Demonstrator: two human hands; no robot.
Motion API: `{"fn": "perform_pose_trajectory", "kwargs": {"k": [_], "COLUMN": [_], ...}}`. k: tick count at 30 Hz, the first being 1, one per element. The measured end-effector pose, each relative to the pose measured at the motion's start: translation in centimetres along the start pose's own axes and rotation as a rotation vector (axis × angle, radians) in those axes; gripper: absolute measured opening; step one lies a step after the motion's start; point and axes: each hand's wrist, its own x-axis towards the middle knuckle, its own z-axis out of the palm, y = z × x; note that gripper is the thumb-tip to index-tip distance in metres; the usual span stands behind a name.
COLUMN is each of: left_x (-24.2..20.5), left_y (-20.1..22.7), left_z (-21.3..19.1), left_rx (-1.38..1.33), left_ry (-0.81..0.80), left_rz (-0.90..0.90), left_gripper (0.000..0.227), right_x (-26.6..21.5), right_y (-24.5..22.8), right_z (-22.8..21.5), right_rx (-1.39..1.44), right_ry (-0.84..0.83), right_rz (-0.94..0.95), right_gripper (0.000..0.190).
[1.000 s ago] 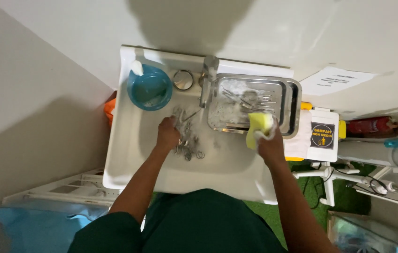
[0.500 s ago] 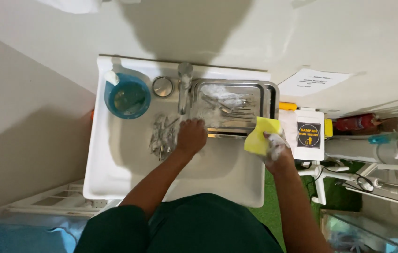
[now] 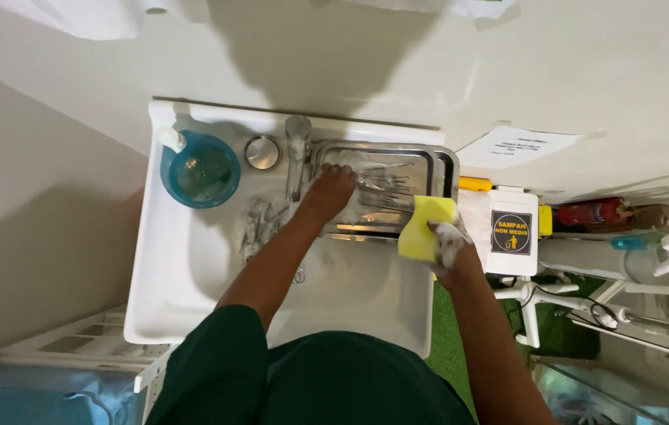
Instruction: Scrubbing and cleaning dental instruments with a sponge and soapy water in a sink.
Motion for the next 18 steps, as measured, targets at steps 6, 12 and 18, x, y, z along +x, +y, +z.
{"fn": "perform_pose_trajectory", "kwargs": {"k": [6,12,18], "left_x": [-0.7,-7.1,-9.1], "left_y": [0.4,2.8,-1.3], "left_z": [4.3,-4.1,-6.5], "left_rx": [0.089,-0.216,-0.262], "left_ry": [0.22,0.674,0.708], "left_rz": [0.021,-0.151,-0.253], "left_gripper": [0.04,0.045,0.049], "right_x": [1.7,2.3,2.3], "right_y": [1.7,2.8,3.4], "right_z": [1.4,1.9,3.5], "right_rx": [-0.023,0.029,0.073], "right_ry": [0.025,-0.071,-0.036], "right_rz": [0.019,0.007,0.047], "right_gripper": [0.057,0.043,0.039]}}
